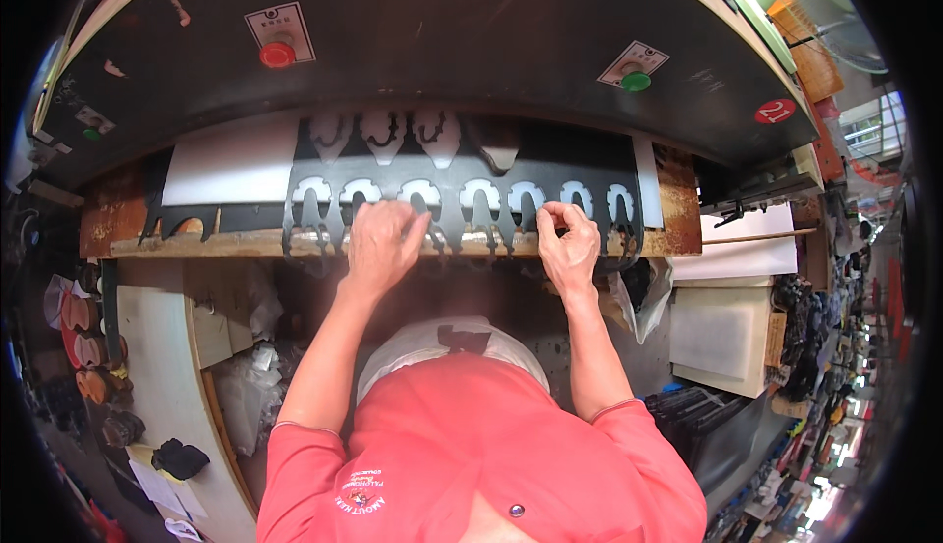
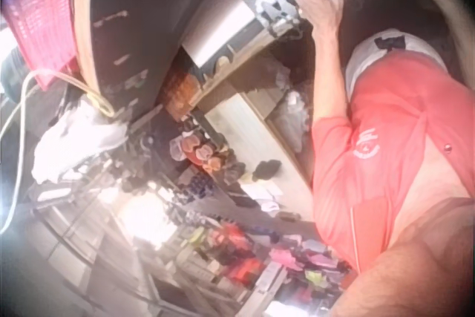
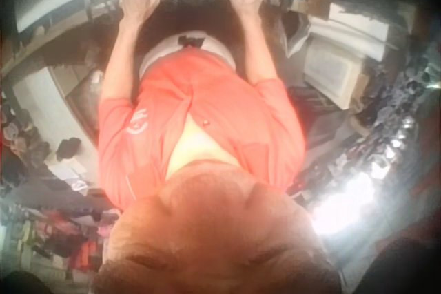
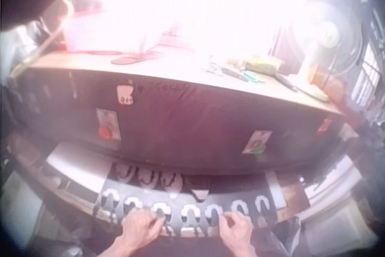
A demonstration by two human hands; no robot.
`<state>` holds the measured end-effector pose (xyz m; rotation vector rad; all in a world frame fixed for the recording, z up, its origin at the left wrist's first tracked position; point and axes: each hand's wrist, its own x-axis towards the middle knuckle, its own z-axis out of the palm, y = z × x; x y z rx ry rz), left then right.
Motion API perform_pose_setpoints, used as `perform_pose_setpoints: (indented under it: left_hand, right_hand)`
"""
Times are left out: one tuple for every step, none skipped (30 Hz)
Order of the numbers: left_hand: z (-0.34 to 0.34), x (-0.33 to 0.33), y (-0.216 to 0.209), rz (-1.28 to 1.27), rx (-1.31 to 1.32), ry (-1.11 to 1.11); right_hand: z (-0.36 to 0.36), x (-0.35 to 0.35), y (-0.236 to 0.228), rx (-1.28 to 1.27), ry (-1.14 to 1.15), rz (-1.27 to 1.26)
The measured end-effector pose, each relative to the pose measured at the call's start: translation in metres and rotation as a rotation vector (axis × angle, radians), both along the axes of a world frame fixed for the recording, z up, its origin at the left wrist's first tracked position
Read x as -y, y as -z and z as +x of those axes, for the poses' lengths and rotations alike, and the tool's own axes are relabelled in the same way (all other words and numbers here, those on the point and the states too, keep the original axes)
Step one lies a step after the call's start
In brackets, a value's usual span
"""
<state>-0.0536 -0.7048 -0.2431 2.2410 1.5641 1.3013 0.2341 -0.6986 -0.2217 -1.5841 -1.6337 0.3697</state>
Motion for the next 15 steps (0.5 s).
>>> perform_pose_setpoints:
  left_hand:
    - [0.001,0.021,0.004,0.002,-0.014,0.018]
    - [0.001,0.034,0.005,-0.011,-0.012,0.030]
    - [0.001,0.042,0.006,-0.055,-0.021,0.025]
    - [0.002,0.051,0.005,-0.078,-0.016,0.031]
    - [0.003,0.060,0.003,-0.111,-0.003,0.029]
    - [0.004,0.067,0.001,-0.146,-0.003,0.031]
    - [0.005,0.074,-0.002,-0.134,-0.006,0.043]
    - [0.005,0.080,-0.005,-0.191,-0.011,0.037]
    - [0.005,0.083,-0.007,-0.173,-0.007,0.052]
    - [0.005,0.086,-0.009,-0.192,0.011,0.066]
    - [0.004,0.086,-0.010,-0.268,-0.005,0.058]
    - [0.003,0.085,-0.010,-0.291,0.008,0.079]
    - [0.000,0.081,-0.011,-0.315,0.022,0.072]
    - [-0.003,0.075,-0.011,-0.335,0.041,0.083]
    - [-0.005,0.069,-0.013,-0.374,0.057,0.087]
  right_hand:
    - [-0.005,0.010,-0.004,0.040,-0.020,0.037]
    - [-0.012,0.013,-0.009,0.082,0.008,-0.034]
    - [-0.019,0.009,-0.012,0.026,-0.047,0.081]
    - [-0.027,0.001,-0.013,-0.012,-0.086,0.125]
    - [-0.033,-0.011,-0.015,0.054,-0.156,0.170]
    - [-0.042,-0.020,-0.014,0.077,-0.180,0.107]
    - [-0.052,-0.029,-0.010,0.129,-0.188,0.064]
    - [-0.060,-0.033,-0.006,0.180,-0.197,0.021]
    - [-0.067,-0.035,-0.001,0.199,-0.172,0.017]
    - [-0.072,-0.035,0.004,0.219,-0.146,0.010]
    - [-0.075,-0.038,0.007,0.245,-0.117,0.004]
    - [-0.077,-0.041,0.010,0.229,-0.118,-0.001]
    - [-0.076,-0.043,0.012,0.219,-0.114,-0.002]
    - [-0.075,-0.046,0.012,0.209,-0.116,0.018]
    - [-0.071,-0.047,0.010,0.139,-0.138,-0.030]
